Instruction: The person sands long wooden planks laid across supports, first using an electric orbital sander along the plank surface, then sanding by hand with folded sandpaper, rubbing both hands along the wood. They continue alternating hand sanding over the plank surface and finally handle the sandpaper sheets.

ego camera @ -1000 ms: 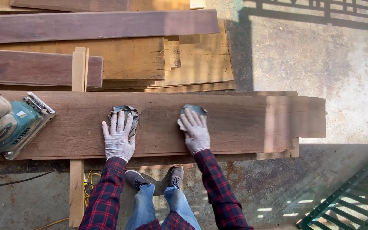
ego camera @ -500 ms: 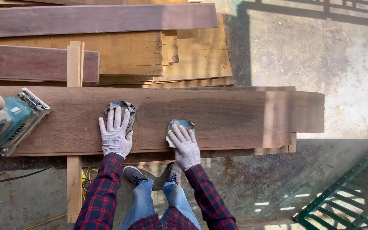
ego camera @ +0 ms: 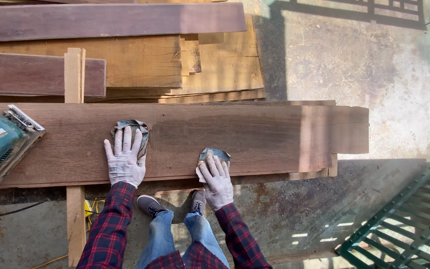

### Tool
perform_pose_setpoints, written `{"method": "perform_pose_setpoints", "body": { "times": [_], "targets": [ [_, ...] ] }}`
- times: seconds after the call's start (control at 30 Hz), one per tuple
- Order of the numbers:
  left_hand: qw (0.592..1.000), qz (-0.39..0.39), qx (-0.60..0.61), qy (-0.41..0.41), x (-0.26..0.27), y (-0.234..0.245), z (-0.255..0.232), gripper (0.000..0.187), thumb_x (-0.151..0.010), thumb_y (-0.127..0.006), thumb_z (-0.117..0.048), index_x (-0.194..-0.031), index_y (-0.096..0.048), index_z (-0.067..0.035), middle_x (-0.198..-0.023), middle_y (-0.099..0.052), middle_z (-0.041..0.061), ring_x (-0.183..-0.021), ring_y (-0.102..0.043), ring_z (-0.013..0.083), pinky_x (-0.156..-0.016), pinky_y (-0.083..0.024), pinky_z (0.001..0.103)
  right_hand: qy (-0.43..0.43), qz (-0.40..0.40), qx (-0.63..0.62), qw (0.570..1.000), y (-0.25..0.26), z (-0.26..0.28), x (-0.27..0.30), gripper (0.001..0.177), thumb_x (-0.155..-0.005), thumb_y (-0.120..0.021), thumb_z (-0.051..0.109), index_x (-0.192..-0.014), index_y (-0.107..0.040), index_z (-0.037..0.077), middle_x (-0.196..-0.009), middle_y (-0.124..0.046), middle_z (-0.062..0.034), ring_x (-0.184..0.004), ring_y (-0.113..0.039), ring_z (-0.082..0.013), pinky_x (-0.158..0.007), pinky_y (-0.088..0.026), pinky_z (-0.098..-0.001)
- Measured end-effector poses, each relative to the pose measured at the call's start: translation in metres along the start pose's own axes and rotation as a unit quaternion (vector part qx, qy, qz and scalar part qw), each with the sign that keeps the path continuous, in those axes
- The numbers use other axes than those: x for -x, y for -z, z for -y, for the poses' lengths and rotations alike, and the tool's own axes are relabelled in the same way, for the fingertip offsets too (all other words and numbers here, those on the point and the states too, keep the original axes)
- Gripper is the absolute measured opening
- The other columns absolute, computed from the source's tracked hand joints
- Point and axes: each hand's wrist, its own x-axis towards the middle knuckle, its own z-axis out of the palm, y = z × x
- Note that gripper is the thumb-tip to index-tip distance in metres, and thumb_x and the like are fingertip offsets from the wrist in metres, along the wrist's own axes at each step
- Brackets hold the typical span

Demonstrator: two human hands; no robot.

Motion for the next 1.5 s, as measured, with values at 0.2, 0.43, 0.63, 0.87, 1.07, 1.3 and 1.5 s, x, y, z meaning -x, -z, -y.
{"method": "perform_pose_setpoints", "body": {
  "times": [0.2,0.43,0.63,0.87,1.07,1.3,1.5],
  "targets": [
    [1.0,-0.005,-0.002,0.001,0.0,-0.002,-0.001,0.087,-0.083,-0.073,-0.036,-0.161,-0.038,-0.024,-0.17,-0.032,0.009,-0.158,-0.025,0.0308,-0.127,-0.015,0.064,-0.136,-0.105,0.111,0.979,0.055,-0.176,0.027,0.053,-0.098,-0.065,0.012,-0.148,-0.056,0.027,-0.163,-0.045,-0.0081,-0.152,-0.039,-0.0313,-0.128,-0.024,-0.0508],
    [1.0,-0.004,0.003,0.009,0.0,-0.002,-0.003,0.085,-0.083,-0.073,-0.036,-0.16,-0.04,-0.023,-0.169,-0.033,0.008,-0.159,-0.026,0.0305,-0.127,-0.015,0.065,-0.201,-0.144,0.073,0.966,-0.008,-0.099,0.003,0.059,-0.091,-0.07,0.012,-0.147,-0.055,0.026,-0.164,-0.04,-0.0094,-0.153,-0.035,-0.0291,-0.129,-0.018,-0.0535],
    [1.0,-0.002,0.015,0.004,-0.001,-0.001,-0.001,0.088,-0.08,-0.074,-0.035,-0.159,-0.038,-0.023,-0.168,-0.032,0.009,-0.157,-0.025,0.0307,-0.126,-0.015,0.065,0.094,0.129,0.042,0.986,-0.005,0.04,-0.053,0.076,-0.078,-0.076,0.011,-0.15,-0.051,0.02,-0.164,-0.037,-0.0116,-0.153,-0.035,-0.0316,-0.127,-0.022,-0.0547],
    [1.0,0.008,0.009,0.023,-0.005,0.009,-0.004,0.089,-0.078,-0.075,-0.038,-0.157,-0.036,-0.022,-0.166,-0.029,0.009,-0.155,-0.023,0.0315,-0.123,-0.015,0.065,-0.067,-0.115,0.065,0.989,0.059,-0.162,-0.093,0.049,-0.099,-0.067,0.011,-0.146,-0.06,0.023,-0.163,-0.044,-0.0098,-0.15,-0.04,-0.0325,-0.126,-0.023,-0.0544],
    [0.997,0.005,0.073,0.017,-0.003,0.015,0.003,0.09,-0.08,-0.074,-0.038,-0.158,-0.034,-0.02,-0.167,-0.024,0.012,-0.153,-0.021,0.0326,-0.121,-0.014,0.065,-0.082,-0.159,0.123,0.976,-0.022,-0.071,-0.138,0.042,-0.102,-0.068,0.011,-0.144,-0.063,0.011,-0.163,-0.046,-0.0197,-0.151,-0.041,-0.0409,-0.124,-0.027,-0.0597],
    [0.993,-0.039,0.112,0.003,0.007,-0.001,0.035,0.086,-0.084,-0.071,-0.037,-0.16,-0.033,-0.02,-0.168,-0.025,0.012,-0.154,-0.022,0.034,-0.123,-0.013,0.061,0.209,0.06,0.005,0.976,-0.055,0.093,-0.155,0.063,-0.086,-0.065,0.007,-0.146,-0.055,0.021,-0.162,-0.042,-0.0122,-0.148,-0.04,-0.0357,-0.123,-0.027,-0.0565],
    [0.991,-0.047,0.065,0.105,0.037,-0.004,0.146,0.084,-0.086,-0.07,-0.036,-0.159,-0.031,-0.019,-0.167,-0.024,0.011,-0.154,-0.021,0.0328,-0.122,-0.015,0.061,0.089,-0.003,0.084,0.992,-0.028,0.008,-0.143,0.058,-0.091,-0.063,0.004,-0.145,-0.058,0.023,-0.164,-0.045,-0.0092,-0.151,-0.041,-0.0314,-0.127,-0.026,-0.0556]
  ]
}}
